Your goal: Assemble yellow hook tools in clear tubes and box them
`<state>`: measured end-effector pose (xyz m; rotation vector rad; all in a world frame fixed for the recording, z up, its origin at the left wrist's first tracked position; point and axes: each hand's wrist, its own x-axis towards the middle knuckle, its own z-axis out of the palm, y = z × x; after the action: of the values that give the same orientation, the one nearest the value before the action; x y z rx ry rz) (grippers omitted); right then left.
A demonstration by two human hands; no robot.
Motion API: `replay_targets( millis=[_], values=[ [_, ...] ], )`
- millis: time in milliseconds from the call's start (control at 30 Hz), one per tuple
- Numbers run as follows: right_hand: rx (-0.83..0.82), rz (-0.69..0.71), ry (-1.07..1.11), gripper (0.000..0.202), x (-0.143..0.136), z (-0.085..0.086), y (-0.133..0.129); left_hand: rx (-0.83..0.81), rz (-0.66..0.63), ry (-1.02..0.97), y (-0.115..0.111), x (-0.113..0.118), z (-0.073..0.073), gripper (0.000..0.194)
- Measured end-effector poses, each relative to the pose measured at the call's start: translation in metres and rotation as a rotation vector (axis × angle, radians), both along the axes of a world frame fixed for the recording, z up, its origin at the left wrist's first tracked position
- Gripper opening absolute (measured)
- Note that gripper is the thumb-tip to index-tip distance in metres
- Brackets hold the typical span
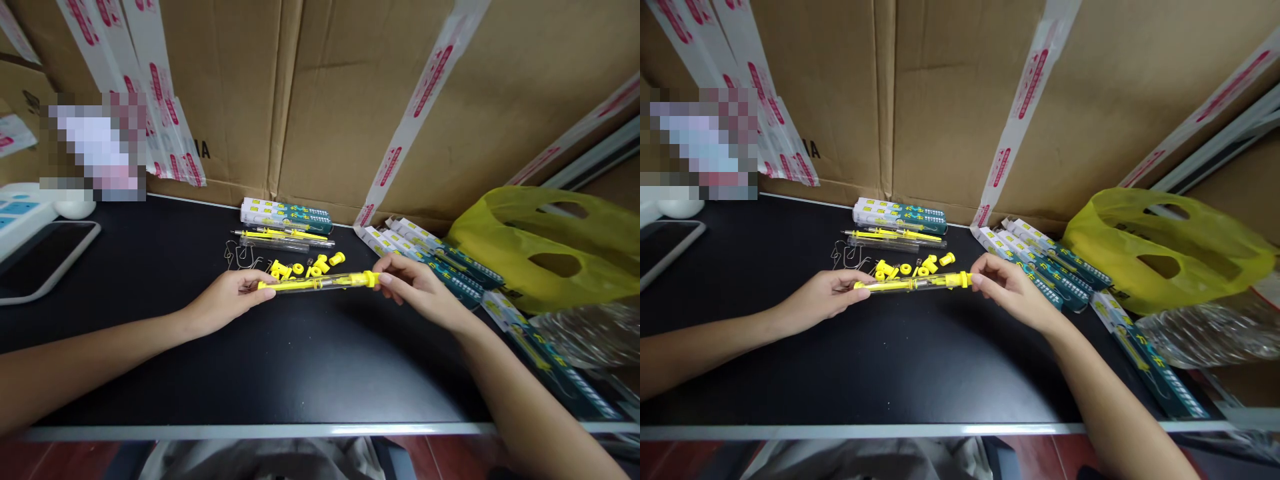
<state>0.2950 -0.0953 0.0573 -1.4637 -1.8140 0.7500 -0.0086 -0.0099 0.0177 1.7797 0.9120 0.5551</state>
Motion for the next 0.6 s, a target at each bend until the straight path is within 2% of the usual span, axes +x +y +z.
replay_targets(
  millis=[200, 433, 600],
  values=[
    [-0.042, 0.001, -0.059, 0.041, 0.0013, -0.0053, 0.0003, 0.004, -0.008, 0.011, -0.0002, -0.0004, -0.0003, 0.031],
    [-0.081, 0.040, 0.064, 0.026, -0.0009, -0.0048, -0.0016, 0.010, -0.017, 0.009, 0.0009, -0.0004, -0.0009, 0.032],
    [-0.066, 0.017, -0.010, 0.039, -0.0019, -0.0066, -0.0015, 0.011, -0.021, 0.016, 0.0011, -0.0003, -0.0012, 0.032]
  ],
)
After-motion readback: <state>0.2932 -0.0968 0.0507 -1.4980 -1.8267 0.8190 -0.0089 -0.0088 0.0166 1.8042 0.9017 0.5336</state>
